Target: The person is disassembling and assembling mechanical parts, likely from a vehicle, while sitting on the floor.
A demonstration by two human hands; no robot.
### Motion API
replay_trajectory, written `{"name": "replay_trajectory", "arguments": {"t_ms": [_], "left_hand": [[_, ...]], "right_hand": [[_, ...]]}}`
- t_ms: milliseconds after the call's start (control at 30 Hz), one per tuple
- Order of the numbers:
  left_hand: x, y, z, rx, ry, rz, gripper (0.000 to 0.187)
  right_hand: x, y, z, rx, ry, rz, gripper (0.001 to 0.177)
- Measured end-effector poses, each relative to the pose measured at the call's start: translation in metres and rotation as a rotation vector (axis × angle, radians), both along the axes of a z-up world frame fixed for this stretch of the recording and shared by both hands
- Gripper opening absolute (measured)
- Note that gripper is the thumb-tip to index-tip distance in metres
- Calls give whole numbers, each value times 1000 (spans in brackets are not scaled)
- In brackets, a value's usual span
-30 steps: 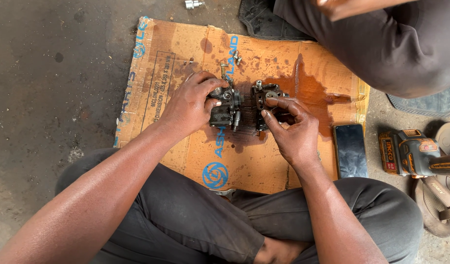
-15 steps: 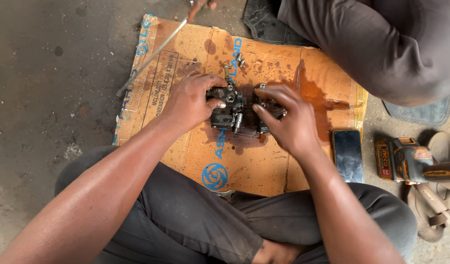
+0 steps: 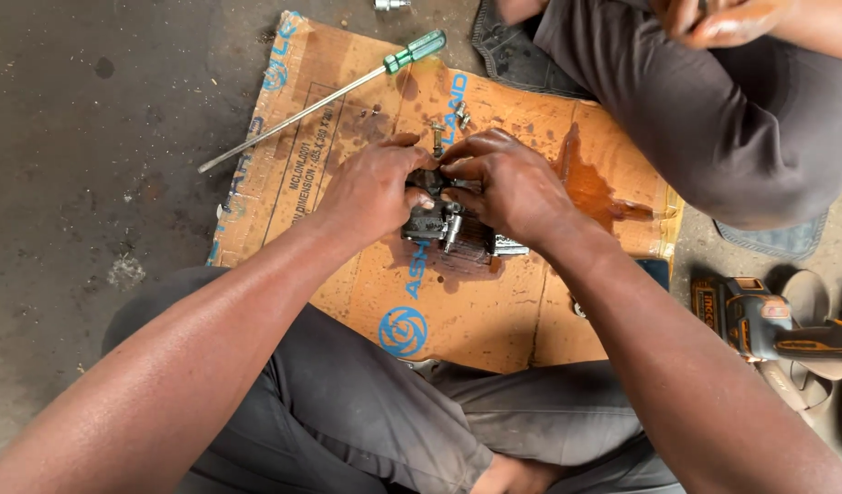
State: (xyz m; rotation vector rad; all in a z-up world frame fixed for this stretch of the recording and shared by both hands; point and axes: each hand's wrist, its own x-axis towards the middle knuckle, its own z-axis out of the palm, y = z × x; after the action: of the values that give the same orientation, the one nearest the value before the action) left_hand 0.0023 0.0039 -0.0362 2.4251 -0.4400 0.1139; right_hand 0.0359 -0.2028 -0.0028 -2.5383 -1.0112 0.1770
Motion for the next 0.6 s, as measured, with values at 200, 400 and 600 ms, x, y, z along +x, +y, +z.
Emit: {"name": "replay_trajectory", "arguments": {"t_ms": [200,400,600], "left_hand": [[-5,-3,6,-7,165,62,38],[-4,-9,13,45,240,139,38],[2,-16,4,154,145,135,45]], "right_hand": [[-3,5,6,-49,46,-69,31],[12,-3,8,69,403,-298,36],[5,-2,12,15,393,-271,42]]}}
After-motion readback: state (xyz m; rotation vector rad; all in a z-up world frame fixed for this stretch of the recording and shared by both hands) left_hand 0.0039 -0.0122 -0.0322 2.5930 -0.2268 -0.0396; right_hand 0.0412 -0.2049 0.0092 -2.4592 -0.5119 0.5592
